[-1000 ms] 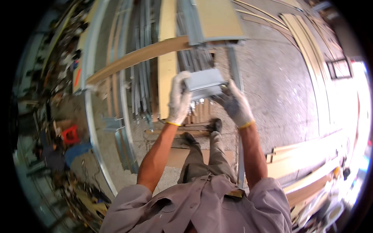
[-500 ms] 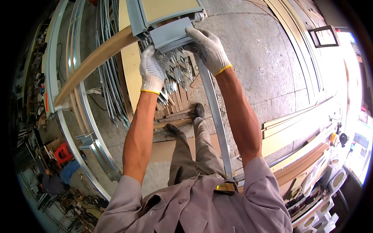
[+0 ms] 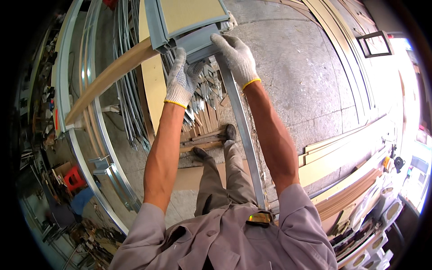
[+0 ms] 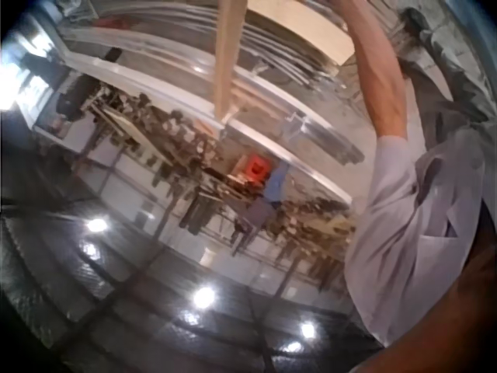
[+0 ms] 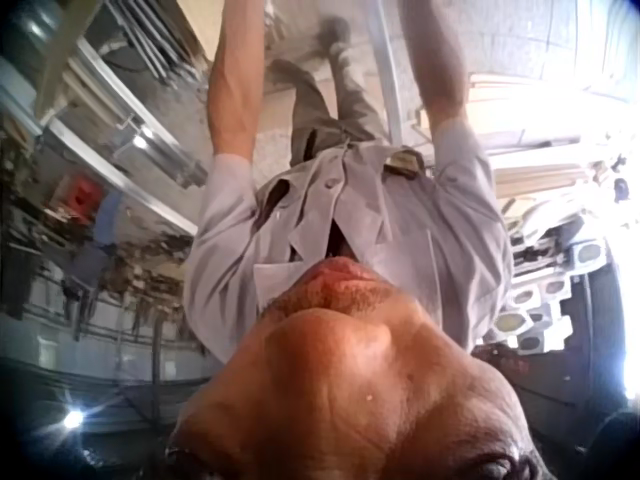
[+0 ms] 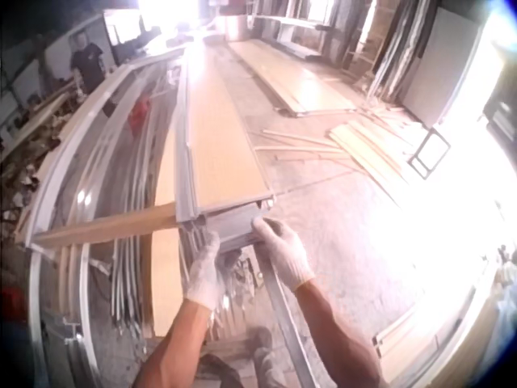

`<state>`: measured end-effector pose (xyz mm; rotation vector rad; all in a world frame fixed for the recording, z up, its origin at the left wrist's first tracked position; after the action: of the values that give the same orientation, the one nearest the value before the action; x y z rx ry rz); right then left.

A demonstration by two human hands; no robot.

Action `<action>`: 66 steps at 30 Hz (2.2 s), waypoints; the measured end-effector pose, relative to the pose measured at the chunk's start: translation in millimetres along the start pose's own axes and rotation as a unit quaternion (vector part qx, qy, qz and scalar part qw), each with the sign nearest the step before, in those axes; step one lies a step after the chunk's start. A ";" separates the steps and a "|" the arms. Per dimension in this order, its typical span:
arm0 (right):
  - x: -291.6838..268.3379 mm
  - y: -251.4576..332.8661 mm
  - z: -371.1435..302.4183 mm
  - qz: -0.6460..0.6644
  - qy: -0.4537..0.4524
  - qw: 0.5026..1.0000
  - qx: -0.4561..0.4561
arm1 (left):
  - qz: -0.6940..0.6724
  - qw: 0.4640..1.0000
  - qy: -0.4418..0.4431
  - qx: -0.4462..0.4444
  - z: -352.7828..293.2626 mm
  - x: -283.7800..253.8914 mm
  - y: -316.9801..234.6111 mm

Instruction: The person handles a large blue panel with a coworker, then picks up metal profiles and a black plastic corner piece. They insert the corner piece into the profile, walk to a workbench, and use a cordless drill to drive screws into the profile. The person continues assembling the metal frame components on the bench.

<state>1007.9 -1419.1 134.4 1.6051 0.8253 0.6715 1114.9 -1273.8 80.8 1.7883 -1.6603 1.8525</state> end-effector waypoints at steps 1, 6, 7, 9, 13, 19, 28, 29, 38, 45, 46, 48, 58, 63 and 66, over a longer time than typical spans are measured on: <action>-0.5 -0.3 -1.9 -0.018 -0.014 1.000 -0.004 | 0.011 1.000 -0.004 -0.006 1.0 -3.7 1.1; 12.0 -5.5 -13.9 -0.008 -0.074 0.997 0.018 | 0.028 1.000 -0.013 -0.003 3.2 -7.3 -4.9; 12.3 -6.7 -13.8 -0.006 -0.077 0.997 0.016 | 0.036 0.999 -0.024 0.019 3.9 -3.2 -6.4; 8.5 -5.5 -14.0 -0.020 -0.088 0.996 0.013 | 0.049 0.998 -0.025 0.028 5.1 6.6 -9.5; 8.3 -3.8 -10.3 -0.014 -0.076 0.997 0.030 | 0.061 0.997 -0.037 0.033 11.6 5.1 -12.7; -1.0 -10.5 6.2 -0.010 -0.061 0.998 -0.026 | 0.104 0.990 -0.062 0.068 10.5 8.6 -12.9; 19.0 -13.6 3.0 -0.006 -0.086 0.995 -0.048 | 0.191 0.971 -0.135 0.054 9.1 -24.4 -12.1; 18.0 -18.9 5.0 0.009 -0.095 0.994 -0.047 | 0.204 0.968 -0.139 0.045 6.7 -22.3 -14.7; 17.0 -27.2 11.5 0.034 -0.099 0.990 -0.093 | 0.143 0.979 -0.137 0.045 -7.8 -8.7 -19.3; 12.0 -26.9 14.6 0.018 -0.105 0.992 -0.070 | 0.155 0.978 -0.111 0.082 6.0 -9.0 -16.8; 16.4 -24.0 12.2 0.018 -0.112 0.991 -0.064 | 0.144 0.981 -0.099 0.089 8.9 -11.6 -15.5; 18.1 -18.5 8.1 0.015 -0.105 0.993 -0.046 | 0.122 0.984 -0.075 0.104 12.4 -8.1 -20.6; 22.4 3.4 -66.8 -0.081 -0.132 0.986 -0.069 | 0.135 0.987 -0.084 0.015 -76.7 -4.2 -8.0; 101.0 -4.9 -144.9 0.020 0.070 0.994 0.087 | 0.051 0.994 -0.091 0.032 -204.0 -55.2 -43.7; 161.4 -35.8 -193.8 0.058 0.175 0.966 0.178 | 0.081 0.985 -0.155 -0.010 -287.3 -103.2 -64.7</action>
<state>943.6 -1172.6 133.2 1.8982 1.1682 0.9497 1001.1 -985.8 119.8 2.0786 -1.9734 1.6738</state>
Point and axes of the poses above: each hand's wrist, its own z-axis towards the middle knuckle, its own x-axis out of the palm, y = z × x, the point moved 8 cm from there along z, towards the middle knuckle, and after that the axes turned 7 degrees about y, right-handed, at the moved point
